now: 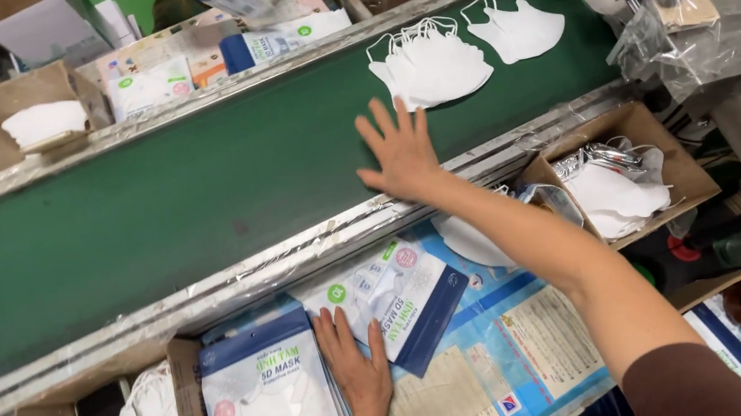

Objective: The person is manually packaging individual face masks into plastic bags and placing them into boxes in an industrial setting.

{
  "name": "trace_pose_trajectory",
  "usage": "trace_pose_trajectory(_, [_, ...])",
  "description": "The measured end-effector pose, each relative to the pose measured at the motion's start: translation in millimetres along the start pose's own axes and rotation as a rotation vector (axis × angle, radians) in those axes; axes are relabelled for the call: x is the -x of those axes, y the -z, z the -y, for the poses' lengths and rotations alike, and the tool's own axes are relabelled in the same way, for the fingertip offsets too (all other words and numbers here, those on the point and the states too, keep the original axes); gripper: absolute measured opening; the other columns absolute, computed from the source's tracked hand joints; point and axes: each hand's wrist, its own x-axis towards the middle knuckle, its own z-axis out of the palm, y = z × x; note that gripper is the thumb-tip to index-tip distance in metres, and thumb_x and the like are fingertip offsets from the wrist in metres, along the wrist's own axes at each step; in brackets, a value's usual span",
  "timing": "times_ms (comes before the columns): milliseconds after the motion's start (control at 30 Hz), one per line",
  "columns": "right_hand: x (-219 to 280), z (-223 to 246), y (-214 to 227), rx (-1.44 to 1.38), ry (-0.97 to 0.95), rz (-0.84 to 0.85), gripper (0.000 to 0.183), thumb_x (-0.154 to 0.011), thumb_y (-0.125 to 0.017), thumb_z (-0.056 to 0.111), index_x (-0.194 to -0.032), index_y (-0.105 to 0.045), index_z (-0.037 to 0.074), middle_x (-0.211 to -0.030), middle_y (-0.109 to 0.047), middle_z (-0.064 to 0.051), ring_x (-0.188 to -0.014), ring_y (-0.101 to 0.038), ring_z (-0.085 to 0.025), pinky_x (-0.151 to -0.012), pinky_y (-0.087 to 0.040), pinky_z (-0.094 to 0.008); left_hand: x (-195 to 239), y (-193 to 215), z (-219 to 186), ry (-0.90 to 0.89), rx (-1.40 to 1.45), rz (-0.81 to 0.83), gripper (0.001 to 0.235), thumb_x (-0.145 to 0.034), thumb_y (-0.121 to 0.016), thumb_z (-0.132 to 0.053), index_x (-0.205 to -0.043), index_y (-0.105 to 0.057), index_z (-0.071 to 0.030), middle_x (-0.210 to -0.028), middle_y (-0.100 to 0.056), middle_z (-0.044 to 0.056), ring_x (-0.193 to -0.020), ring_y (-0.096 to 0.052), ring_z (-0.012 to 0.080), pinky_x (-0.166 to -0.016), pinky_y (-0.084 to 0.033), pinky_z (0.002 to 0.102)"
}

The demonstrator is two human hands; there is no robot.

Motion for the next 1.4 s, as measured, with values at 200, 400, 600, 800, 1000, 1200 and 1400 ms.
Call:
trace_pose_trajectory(200, [-59,-98,2,-0.025,-0.494,0.217,0.107,-0.073,-0.078,0.055,-0.156,-0.024,0.015,-0.158,-0.019,-0.025,-0.143,-0.015,-0.052,-0.106,-0.025,-0.072,-2,-2,0,0.02,0.005,-0.017,0.06,-0.095,-0.066,-0.028,-0.139,-0.05,0.009,-0.155,-0.039,0.03,-0.148,-0.03,0.0471,-0.118,-0.028,0.053])
trace_pose_trajectory(400, [-47,-156,-58,0.101,-0.285,0.088,0.057,-0.088,-0.069,0.023,-0.141,-0.05,0.012,-0.128,-0.061,-0.021,-0.119,-0.058,-0.045,-0.09,-0.05,-0.059,0,-6,2,0.029,-0.006,-0.004,0.06,-0.095,-0.065,-0.028,-0.139,-0.051,0.01,-0.155,-0.039,0.03,-0.148,-0.029,0.0473,-0.118,-0.027,0.053])
trace_pose_trajectory(600, [-5,-86,34,-0.4,-0.133,-0.027,0.039,-0.094,-0.065,0.01,-0.133,-0.063,0.01,-0.102,-0.074,-0.016,-0.09,-0.071,-0.03,-0.079,-0.056,-0.043,0,-8,8,0.018,-0.034,-0.018,0.059,-0.095,-0.065,-0.029,-0.139,-0.052,0.008,-0.156,-0.038,0.029,-0.149,-0.028,0.0468,-0.119,-0.026,0.053])
trace_pose_trajectory(800, [99,-36,54,-1.347,-0.23,-0.052,0.037,-0.092,-0.072,0.012,-0.127,-0.067,0.0,-0.109,-0.075,-0.007,-0.093,-0.069,-0.011,-0.083,-0.058,-0.028,11,15,-26,0.03,0.185,-0.032,0.062,-0.091,-0.07,-0.026,-0.14,-0.051,0.006,-0.155,-0.041,0.025,-0.148,-0.031,0.0415,-0.119,-0.026,0.049])
trace_pose_trajectory(1000, [162,27,49,-1.578,-0.258,0.545,0.043,-0.089,-0.075,0.015,-0.128,-0.065,0.001,-0.112,-0.074,-0.006,-0.1,-0.067,-0.012,-0.09,-0.056,-0.03,22,5,6,0.691,1.222,0.117,0.052,-0.095,-0.071,-0.005,-0.131,-0.04,0.016,-0.115,-0.034,0.022,-0.104,-0.036,0.0293,-0.09,-0.03,0.043])
trace_pose_trajectory(1200, [99,-8,14,-1.368,0.03,0.529,0.051,-0.091,-0.072,0.016,-0.138,-0.056,0.006,-0.13,-0.066,-0.006,-0.12,-0.061,-0.013,-0.101,-0.051,-0.031,6,52,-49,0.779,1.259,0.04,0.06,-0.082,-0.075,-0.008,-0.137,-0.054,0.003,-0.127,-0.069,0.015,-0.11,-0.068,0.0249,-0.095,-0.055,0.038])
trace_pose_trajectory(1400, [-30,-108,-19,-0.315,-0.074,-0.078,0.061,-0.079,-0.082,0.03,-0.13,-0.062,0.001,-0.124,-0.063,-0.023,-0.111,-0.058,-0.039,-0.093,-0.048,-0.048,32,24,-12,0.802,1.054,0.021,0.061,-0.078,-0.082,-0.012,-0.132,-0.058,0.005,-0.122,-0.072,0.018,-0.106,-0.07,0.0257,-0.093,-0.056,0.037])
